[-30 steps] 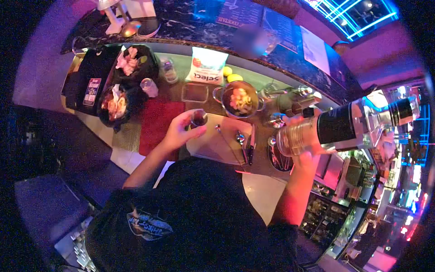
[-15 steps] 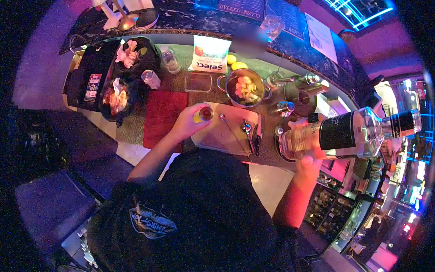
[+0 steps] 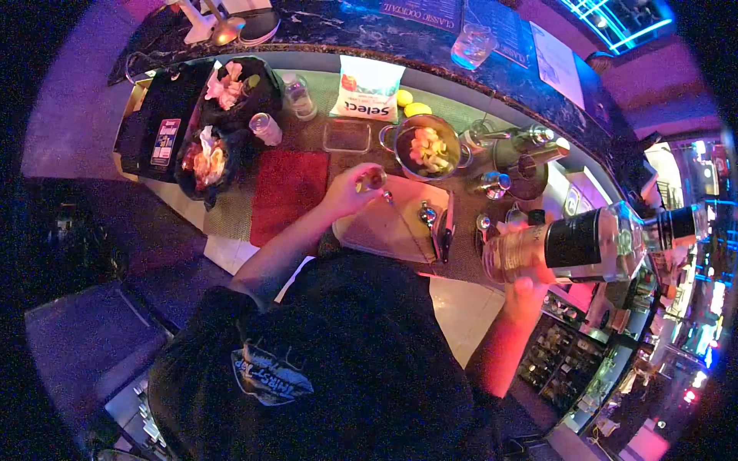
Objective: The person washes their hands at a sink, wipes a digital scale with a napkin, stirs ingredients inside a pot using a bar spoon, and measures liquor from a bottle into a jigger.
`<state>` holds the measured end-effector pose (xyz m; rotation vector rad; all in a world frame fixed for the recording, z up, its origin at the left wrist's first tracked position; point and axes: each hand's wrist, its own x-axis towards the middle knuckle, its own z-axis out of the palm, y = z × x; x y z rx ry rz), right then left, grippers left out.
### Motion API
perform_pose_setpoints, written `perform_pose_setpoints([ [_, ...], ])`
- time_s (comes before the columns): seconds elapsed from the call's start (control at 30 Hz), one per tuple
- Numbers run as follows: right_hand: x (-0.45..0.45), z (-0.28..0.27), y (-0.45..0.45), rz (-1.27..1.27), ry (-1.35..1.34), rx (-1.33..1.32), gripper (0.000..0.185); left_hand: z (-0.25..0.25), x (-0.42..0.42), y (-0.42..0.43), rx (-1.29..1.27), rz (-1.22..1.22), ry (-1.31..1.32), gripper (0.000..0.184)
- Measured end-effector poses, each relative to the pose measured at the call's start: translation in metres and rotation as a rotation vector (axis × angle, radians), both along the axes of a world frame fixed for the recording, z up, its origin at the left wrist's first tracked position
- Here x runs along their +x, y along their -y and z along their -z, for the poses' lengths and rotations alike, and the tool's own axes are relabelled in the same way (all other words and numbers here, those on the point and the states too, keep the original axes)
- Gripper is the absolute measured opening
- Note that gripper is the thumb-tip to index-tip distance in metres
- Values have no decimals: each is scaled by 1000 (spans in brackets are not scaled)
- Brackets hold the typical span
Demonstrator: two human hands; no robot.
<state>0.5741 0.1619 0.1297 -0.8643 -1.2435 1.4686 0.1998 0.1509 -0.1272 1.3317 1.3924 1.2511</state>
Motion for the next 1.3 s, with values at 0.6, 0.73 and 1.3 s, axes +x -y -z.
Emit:
perform_pose_setpoints([
  [0.6, 13, 32, -16, -301, -158, 116, 112, -3, -9, -13, -148, 163, 123, 49],
  [0.73, 25, 131, -69, -1140, -866, 163, 125, 21, -11, -13, -167, 173, 6, 50],
  [1.3, 120, 128, -27, -794, -1812, -1303, 43, 2, -153, -109, -219, 39, -1223, 152],
])
